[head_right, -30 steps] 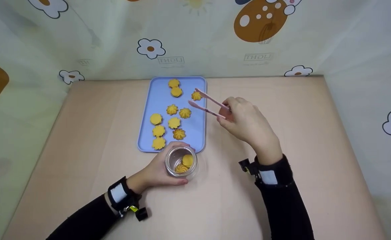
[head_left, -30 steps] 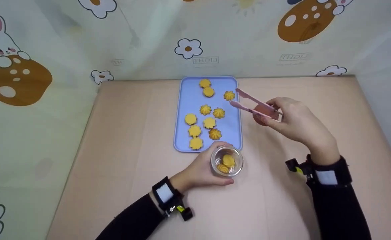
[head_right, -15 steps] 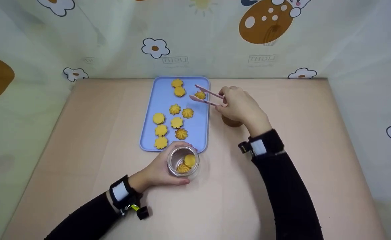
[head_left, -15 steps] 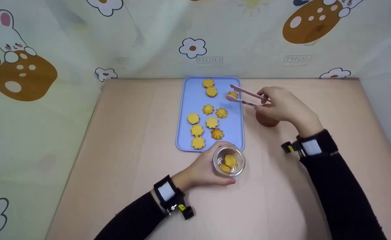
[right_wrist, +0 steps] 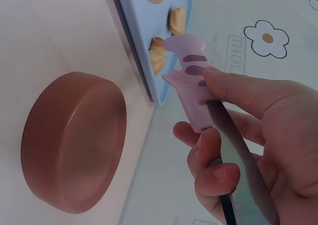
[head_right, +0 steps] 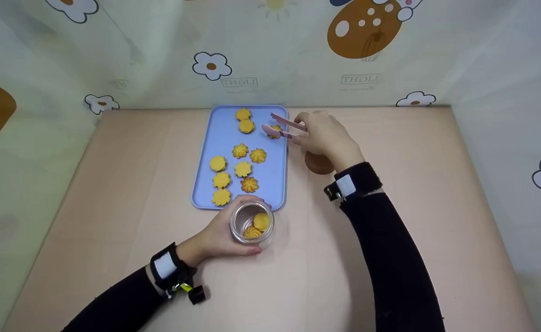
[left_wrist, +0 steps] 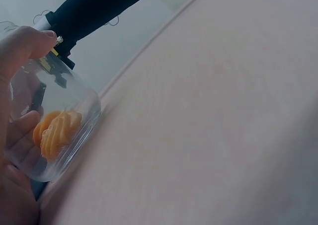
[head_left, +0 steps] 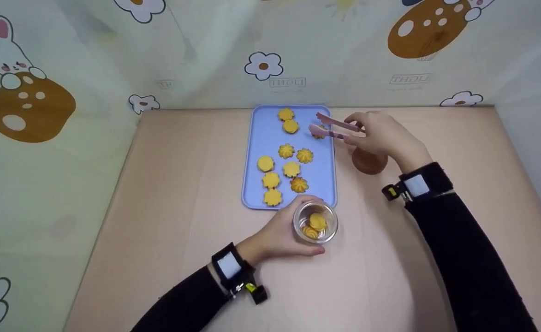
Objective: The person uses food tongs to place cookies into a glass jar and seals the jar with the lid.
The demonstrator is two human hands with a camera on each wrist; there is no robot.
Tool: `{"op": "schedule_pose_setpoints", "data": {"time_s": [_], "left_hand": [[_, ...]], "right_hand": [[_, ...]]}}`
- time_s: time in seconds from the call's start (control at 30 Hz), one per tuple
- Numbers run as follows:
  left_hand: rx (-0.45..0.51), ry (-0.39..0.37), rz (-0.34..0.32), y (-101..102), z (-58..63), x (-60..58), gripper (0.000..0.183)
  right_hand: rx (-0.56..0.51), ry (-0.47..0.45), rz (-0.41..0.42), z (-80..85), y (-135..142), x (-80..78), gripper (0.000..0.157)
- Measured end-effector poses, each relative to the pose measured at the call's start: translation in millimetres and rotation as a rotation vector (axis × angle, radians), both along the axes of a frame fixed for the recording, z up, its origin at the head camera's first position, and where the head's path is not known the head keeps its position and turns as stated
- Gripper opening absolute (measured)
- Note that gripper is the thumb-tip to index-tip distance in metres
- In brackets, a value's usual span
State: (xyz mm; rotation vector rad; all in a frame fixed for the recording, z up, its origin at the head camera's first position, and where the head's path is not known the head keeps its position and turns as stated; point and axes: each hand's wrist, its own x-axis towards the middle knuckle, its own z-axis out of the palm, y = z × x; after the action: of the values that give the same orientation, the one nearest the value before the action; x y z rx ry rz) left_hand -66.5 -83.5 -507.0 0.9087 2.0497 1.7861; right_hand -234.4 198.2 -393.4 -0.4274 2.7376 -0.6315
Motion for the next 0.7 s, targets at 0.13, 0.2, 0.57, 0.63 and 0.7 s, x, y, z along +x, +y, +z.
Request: {"op": "schedule_pose_setpoints", "data": {"time_s": [0.13, 0.2, 0.57, 0.63, 0.7], "left_hand": [[0.003, 0.000, 0.003, 0.3, -0.5, 0.6, 0.097], [0.005, -0.001, 0.003, 0.5, -0.5, 1.0, 0.097], [0.012, 0.001, 0.005, 0.2, -1.0, 0.1, 0.096], [0.011, 0.001, 0.005, 0.1, -1.0, 0.0, 0.096], [0.011, -0.002, 0.005, 0.0, -0.8, -0.1, 0.096]], "right_hand": [[0.007, -0.001, 0.000, -2.8, -1.1, 2.3, 0.056], [0.010, -0.007, -0.009, -4.0, -1.4, 3.9, 0.056], [0.030, -0.018, -0.045, -6.7, -2.7, 7.2, 0.056], [0.029, -0.024, -0.058, -7.8, -3.6, 8.3, 0.056], [0.030, -0.025, -0.067, -7.9, -5.6, 9.8, 0.055]]}}
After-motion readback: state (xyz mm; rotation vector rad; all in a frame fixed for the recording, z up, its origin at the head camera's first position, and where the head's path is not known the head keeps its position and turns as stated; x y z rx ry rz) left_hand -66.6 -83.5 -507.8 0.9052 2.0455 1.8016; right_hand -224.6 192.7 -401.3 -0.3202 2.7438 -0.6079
